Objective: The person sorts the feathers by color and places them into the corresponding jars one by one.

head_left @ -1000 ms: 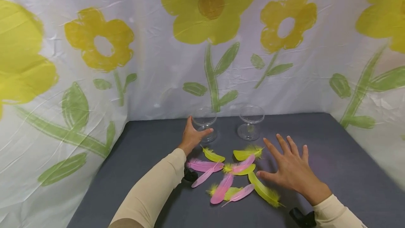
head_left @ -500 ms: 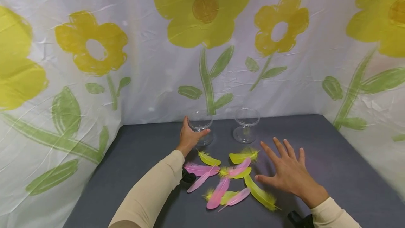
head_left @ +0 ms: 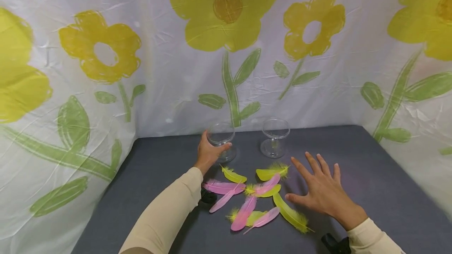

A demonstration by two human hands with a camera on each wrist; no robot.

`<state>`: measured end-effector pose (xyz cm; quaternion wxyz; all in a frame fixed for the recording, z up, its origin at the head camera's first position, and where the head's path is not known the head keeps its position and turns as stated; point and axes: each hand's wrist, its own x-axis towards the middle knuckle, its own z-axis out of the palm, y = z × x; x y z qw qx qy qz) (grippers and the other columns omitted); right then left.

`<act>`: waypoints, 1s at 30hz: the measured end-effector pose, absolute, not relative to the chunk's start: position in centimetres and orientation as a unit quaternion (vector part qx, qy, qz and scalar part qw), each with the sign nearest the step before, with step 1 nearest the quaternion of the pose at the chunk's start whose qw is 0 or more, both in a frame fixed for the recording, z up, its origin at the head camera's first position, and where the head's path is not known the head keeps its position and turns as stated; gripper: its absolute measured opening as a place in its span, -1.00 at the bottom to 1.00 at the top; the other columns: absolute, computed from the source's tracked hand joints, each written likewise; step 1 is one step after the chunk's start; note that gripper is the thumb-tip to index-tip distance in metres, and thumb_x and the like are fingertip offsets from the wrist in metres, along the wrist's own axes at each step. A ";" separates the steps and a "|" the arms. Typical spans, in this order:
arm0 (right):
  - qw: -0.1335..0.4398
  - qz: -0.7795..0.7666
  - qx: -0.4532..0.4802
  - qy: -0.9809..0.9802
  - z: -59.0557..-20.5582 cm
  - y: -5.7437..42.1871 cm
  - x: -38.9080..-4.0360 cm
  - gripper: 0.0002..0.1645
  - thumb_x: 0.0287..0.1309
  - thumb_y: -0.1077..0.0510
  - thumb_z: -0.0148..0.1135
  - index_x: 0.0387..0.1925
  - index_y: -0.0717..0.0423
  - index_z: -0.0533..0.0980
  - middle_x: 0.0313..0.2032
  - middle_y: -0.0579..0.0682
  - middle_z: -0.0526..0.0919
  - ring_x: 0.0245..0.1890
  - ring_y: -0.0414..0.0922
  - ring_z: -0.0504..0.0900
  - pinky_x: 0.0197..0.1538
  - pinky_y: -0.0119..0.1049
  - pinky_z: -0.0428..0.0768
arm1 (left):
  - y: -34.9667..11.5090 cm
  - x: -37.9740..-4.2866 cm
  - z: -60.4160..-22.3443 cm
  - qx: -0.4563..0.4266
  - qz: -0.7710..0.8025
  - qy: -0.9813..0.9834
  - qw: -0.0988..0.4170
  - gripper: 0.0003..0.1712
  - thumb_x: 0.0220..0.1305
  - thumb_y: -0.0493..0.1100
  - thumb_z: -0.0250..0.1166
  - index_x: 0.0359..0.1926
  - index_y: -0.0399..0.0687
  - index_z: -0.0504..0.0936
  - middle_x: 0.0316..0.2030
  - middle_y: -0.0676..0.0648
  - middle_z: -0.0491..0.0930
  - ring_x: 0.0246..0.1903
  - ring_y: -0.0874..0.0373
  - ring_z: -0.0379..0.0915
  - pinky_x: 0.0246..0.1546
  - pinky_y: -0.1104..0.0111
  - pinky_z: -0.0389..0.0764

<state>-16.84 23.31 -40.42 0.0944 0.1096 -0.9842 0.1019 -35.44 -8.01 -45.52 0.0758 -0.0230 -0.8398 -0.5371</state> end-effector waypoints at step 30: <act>0.099 0.101 0.135 -0.981 -39.2 22.5 -17.1 0.22 -0.14 -0.59 0.21 0.47 -0.14 0.10 0.39 0.35 0.04 0.33 0.44 -0.06 0.09 0.57 -0.20 | -19.3 -29.0 -44.8 0.020 -0.516 -0.852 0.091 0.25 -0.13 0.19 0.56 0.45 -0.07 0.04 0.31 -0.22 0.25 0.24 -0.14 0.20 0.16 -0.09 0.30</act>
